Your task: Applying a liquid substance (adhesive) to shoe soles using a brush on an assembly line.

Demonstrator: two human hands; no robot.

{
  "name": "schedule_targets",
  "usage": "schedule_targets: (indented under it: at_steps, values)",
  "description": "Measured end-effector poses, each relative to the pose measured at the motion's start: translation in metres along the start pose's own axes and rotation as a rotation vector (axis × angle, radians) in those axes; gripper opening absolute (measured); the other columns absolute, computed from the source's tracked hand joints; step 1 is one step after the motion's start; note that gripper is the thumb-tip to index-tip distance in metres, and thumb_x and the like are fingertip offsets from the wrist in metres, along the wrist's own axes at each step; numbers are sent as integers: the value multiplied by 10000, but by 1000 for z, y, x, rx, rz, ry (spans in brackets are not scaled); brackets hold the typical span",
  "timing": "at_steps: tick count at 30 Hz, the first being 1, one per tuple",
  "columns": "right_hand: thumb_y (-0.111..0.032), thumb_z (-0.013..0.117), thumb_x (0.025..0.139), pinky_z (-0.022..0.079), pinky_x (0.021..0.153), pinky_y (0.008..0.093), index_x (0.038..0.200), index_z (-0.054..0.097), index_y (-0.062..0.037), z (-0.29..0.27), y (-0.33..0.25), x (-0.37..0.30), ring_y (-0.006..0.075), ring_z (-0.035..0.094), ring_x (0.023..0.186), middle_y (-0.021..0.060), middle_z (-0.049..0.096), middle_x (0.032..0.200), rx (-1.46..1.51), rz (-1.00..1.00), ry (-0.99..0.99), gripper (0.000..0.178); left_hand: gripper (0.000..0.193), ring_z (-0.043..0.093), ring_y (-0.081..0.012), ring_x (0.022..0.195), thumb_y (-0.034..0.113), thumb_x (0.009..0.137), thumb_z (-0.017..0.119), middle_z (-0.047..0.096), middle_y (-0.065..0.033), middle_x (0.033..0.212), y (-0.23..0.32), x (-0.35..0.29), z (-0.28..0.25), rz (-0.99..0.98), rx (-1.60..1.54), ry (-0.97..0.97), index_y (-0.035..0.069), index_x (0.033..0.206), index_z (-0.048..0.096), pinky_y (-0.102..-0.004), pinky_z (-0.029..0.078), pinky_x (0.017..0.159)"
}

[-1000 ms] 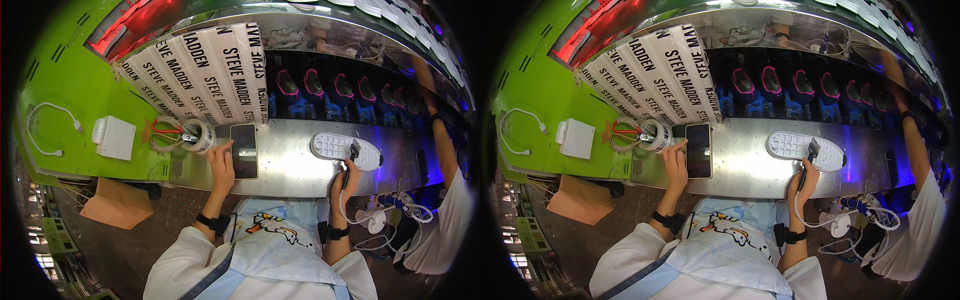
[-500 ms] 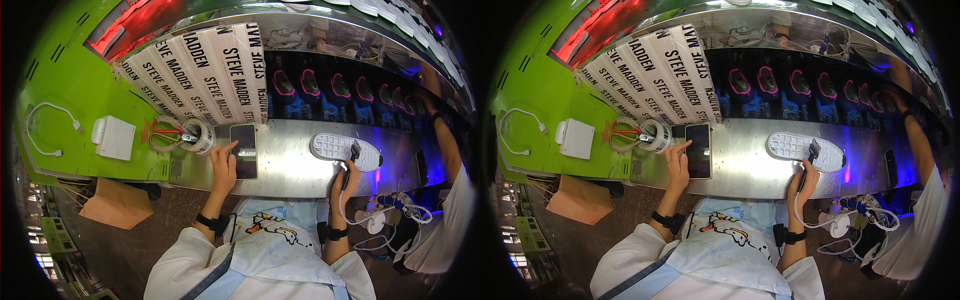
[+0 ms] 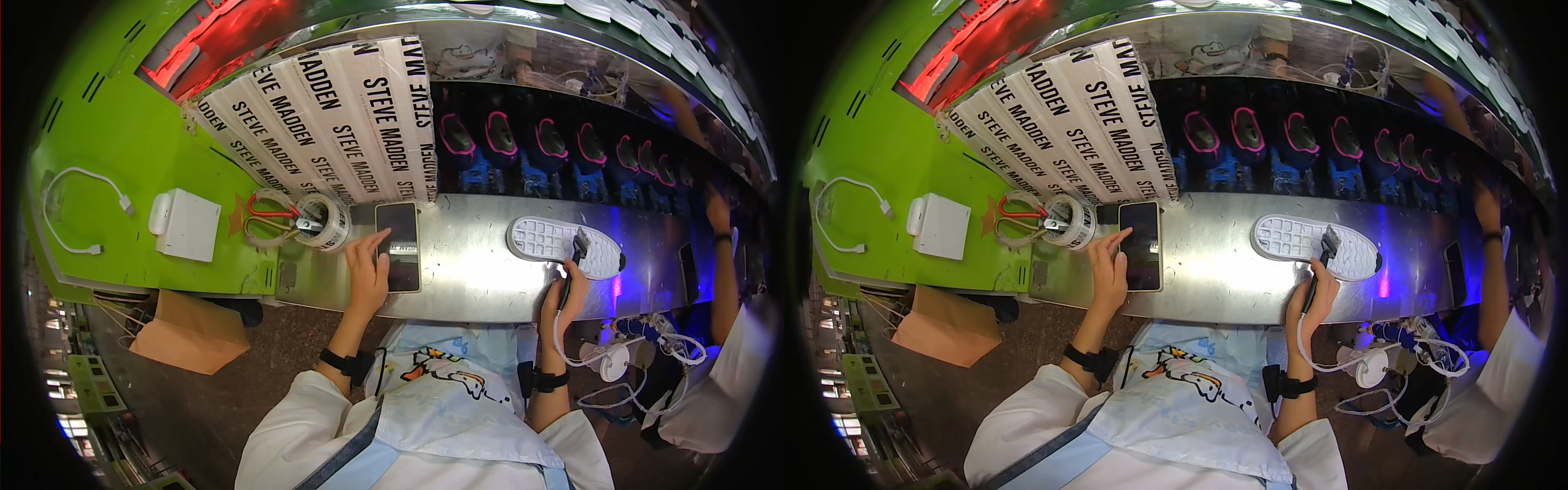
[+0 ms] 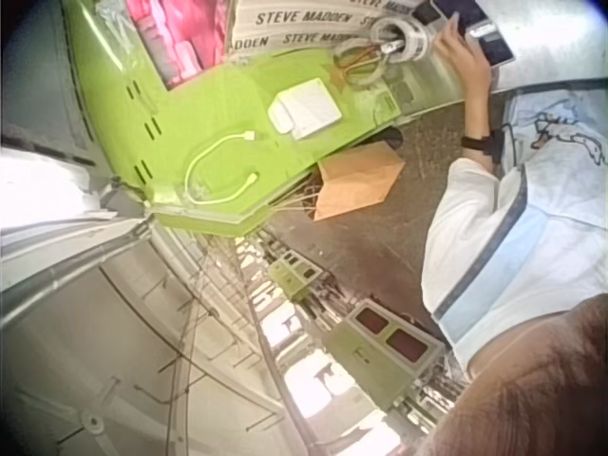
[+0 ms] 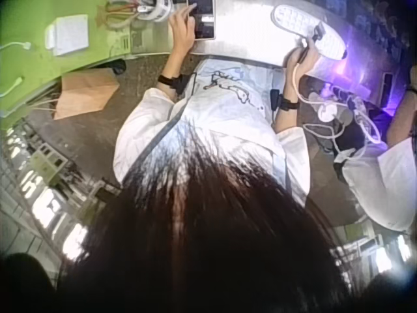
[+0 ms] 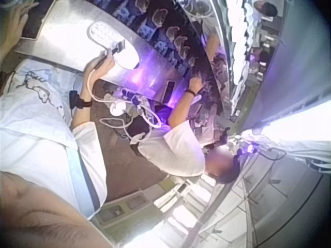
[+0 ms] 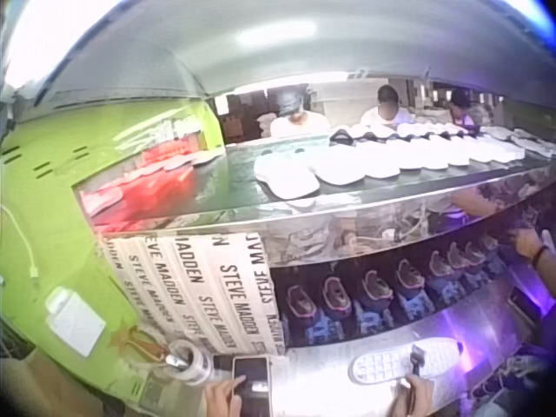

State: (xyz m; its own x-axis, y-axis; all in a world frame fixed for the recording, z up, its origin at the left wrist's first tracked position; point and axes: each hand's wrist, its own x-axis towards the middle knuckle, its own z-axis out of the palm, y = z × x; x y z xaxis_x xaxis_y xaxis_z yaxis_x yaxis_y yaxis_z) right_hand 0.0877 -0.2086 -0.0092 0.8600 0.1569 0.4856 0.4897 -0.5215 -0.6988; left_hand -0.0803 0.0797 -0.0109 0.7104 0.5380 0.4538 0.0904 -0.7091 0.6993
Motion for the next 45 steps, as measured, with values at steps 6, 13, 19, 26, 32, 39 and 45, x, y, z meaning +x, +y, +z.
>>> schedule_targets:
  at_steps: [6, 13, 19, 26, 32, 39, 45]
  values:
    - [116, 485, 746, 411, 896, 383, 1131, 584, 6, -2, -2, 1, 329, 536, 969, 178, 597, 1043, 1, 2, -2, 413, 327, 389, -262, 1044, 204, 958, 416, 606, -83, 1237, -5, -1, -4, 32, 53, -122, -5, 1208, 454, -388, 235, 991]
    - [121, 487, 743, 417, 889, 381, 1124, 592, 1, -4, 0, -1, 326, 543, 961, 175, 603, 1029, 9, 1, 19, 413, 350, 388, -261, 1044, 227, 964, 397, 593, -50, 1277, -7, 8, 4, -9, 202, 11, 0, 1226, 449, -394, 215, 992]
    - [119, 489, 745, 420, 885, 383, 1121, 593, 1, -3, -3, -1, 326, 545, 956, 175, 604, 1025, 7, 4, 21, 408, 368, 389, -267, 1055, 238, 972, 377, 581, -78, 1284, -15, 6, 3, 6, 78, 83, -11, 1236, 437, -401, 210, 1008]
    - [112, 491, 760, 420, 880, 382, 1110, 592, 4, -4, -1, -1, 326, 545, 952, 176, 601, 1019, 43, 25, 30, 380, 359, 393, -272, 1062, 226, 972, 386, 609, -114, 1190, 4, 9, -2, 31, 97, 25, -27, 1212, 470, -388, 258, 1006]
    - [113, 491, 765, 421, 881, 377, 1117, 593, 2, -5, -4, 0, 327, 542, 957, 177, 601, 1020, 0, -8, 31, 383, 332, 397, -267, 1057, 204, 965, 405, 606, -113, 1198, -6, 4, 3, 2, -1, 17, -19, 1196, 488, -374, 251, 1010]
    - [122, 482, 746, 418, 898, 381, 1127, 591, 0, -3, -2, -1, 328, 542, 975, 176, 600, 1035, 11, -7, 21, 415, 327, 398, -259, 1060, 200, 963, 407, 606, -112, 1199, -8, 5, 2, 4, -8, -2, -16, 1195, 489, -365, 253, 1012]
    - [119, 491, 760, 421, 899, 377, 1121, 595, -1, -3, -2, -1, 322, 551, 974, 171, 605, 1022, 24, 9, 20, 394, 320, 402, -252, 1064, 189, 959, 407, 606, -113, 1201, -6, 4, 2, -11, -24, -24, -11, 1192, 496, -361, 250, 1017]
